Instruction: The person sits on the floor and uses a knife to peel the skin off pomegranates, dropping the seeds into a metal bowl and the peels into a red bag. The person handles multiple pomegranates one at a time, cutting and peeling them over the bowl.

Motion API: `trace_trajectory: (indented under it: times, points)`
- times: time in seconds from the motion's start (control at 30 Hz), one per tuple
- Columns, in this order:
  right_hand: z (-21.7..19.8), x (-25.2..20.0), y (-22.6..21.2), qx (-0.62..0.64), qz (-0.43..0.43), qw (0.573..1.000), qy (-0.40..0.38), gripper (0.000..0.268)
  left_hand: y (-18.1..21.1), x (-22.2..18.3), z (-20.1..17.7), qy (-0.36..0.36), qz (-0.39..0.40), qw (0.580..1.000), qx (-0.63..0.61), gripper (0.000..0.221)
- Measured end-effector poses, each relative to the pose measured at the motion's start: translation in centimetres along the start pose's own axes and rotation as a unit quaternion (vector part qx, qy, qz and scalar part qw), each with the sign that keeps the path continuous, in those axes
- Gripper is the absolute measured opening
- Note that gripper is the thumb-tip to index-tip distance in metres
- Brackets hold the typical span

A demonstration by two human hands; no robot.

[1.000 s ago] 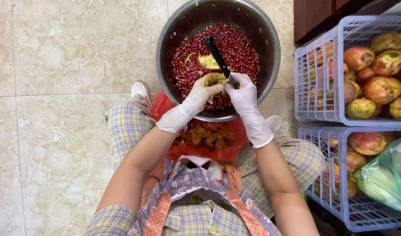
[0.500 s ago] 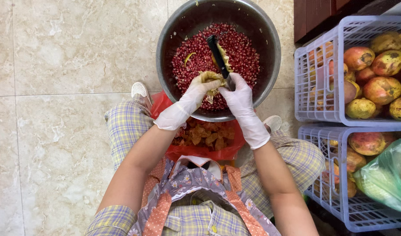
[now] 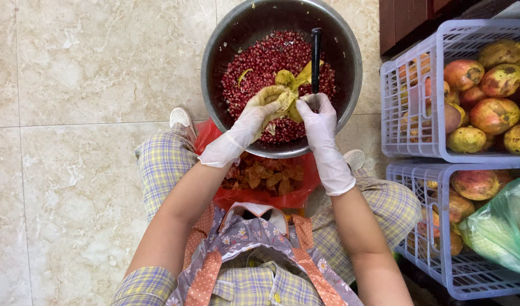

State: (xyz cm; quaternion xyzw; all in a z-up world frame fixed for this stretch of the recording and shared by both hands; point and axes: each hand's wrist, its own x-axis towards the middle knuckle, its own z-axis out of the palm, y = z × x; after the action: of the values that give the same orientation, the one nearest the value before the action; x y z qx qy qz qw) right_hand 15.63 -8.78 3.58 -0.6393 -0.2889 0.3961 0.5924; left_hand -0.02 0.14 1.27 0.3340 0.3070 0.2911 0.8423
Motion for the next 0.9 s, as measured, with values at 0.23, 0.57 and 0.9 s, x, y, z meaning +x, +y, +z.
trace_trajectory:
  times: [0.23, 0.57, 0.9]
  points:
    - [1.3, -0.8, 0.6, -0.012, -0.007, 0.999, -0.038, 0.029, -1.4, -0.1, 0.3, 0.038, -0.017, 0.997, -0.068, 0.060]
    - [1.4, -1.1, 0.4, -0.124, 0.008, 0.992, -0.024, 0.033, -2.8, -0.1, -0.4, 0.032, 0.003, 0.986, -0.164, 0.065]
    - [0.5, -0.5, 0.9, -0.092, -0.006, 0.995, -0.033, 0.027, -2.7, 0.4, -0.9, 0.013, -0.004, 0.982, -0.186, 0.060]
